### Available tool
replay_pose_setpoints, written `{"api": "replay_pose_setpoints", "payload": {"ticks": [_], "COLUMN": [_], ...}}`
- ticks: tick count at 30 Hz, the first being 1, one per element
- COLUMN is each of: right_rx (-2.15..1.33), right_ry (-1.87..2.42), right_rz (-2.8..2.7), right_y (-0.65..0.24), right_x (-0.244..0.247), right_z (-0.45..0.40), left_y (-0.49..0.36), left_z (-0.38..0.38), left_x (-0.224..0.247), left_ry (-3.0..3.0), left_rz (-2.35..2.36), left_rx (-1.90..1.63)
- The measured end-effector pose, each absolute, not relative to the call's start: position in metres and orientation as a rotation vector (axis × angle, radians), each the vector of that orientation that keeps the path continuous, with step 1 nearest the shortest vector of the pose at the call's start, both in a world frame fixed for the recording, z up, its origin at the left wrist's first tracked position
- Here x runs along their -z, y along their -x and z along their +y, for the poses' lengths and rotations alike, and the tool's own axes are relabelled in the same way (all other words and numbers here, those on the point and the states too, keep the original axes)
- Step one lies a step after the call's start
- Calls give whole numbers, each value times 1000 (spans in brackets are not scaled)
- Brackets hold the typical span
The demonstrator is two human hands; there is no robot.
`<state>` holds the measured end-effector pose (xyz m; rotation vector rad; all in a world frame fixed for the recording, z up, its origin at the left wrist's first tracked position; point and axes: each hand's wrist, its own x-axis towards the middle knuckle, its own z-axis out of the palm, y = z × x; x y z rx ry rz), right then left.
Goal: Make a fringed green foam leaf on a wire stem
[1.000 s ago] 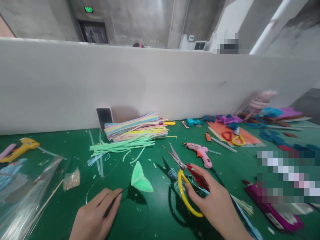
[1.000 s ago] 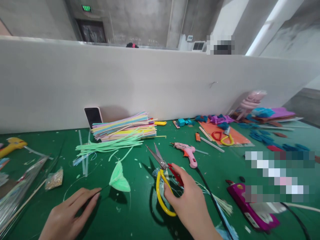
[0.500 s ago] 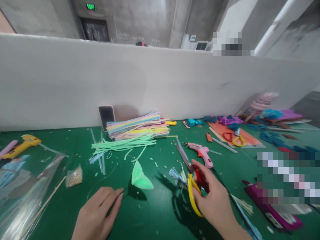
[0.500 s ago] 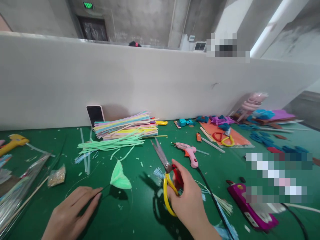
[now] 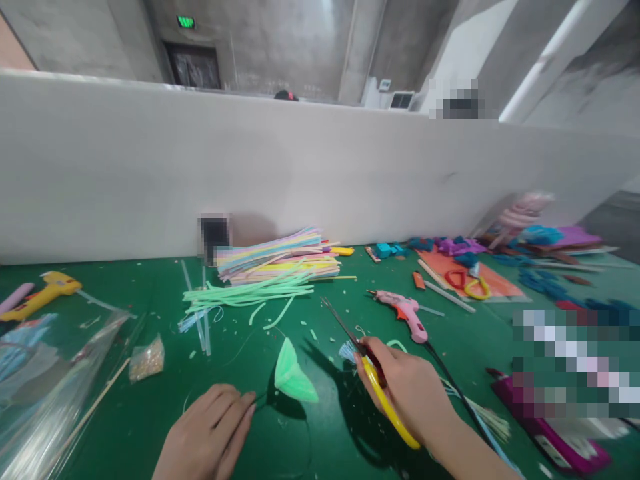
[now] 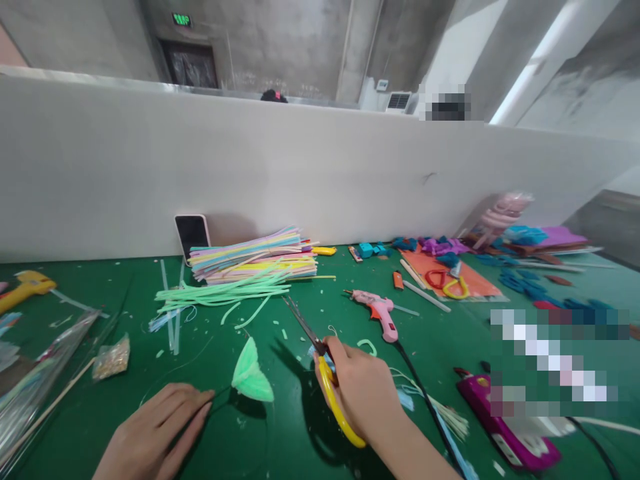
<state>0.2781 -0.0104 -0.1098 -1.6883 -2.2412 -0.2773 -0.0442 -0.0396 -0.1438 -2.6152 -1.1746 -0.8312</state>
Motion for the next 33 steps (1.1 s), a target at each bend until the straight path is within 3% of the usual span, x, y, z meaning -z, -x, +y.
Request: {"api": "replay_pose_setpoints", "payload": {"ticks": [11, 17, 26, 33], "right_rx": [291, 4, -358, -901], "right_ry": [1905, 2229, 1923, 1674], "right_rz": [-2255, -2224, -2082, -1641], "right_y": [-277, -274, -246, -195], "right_x": [114, 106, 68, 103], "right_z": [11, 17, 65, 149], "left_y": [38, 39, 40, 37], "left_z": [-39, -39, -39, -36], "left_x": [136, 137, 144, 143], "left_ry": [2583, 2575, 2660, 2632], "left_rz": [-1146, -1139, -1179, -1123], "left_rx": [849, 858, 813, 870]}}
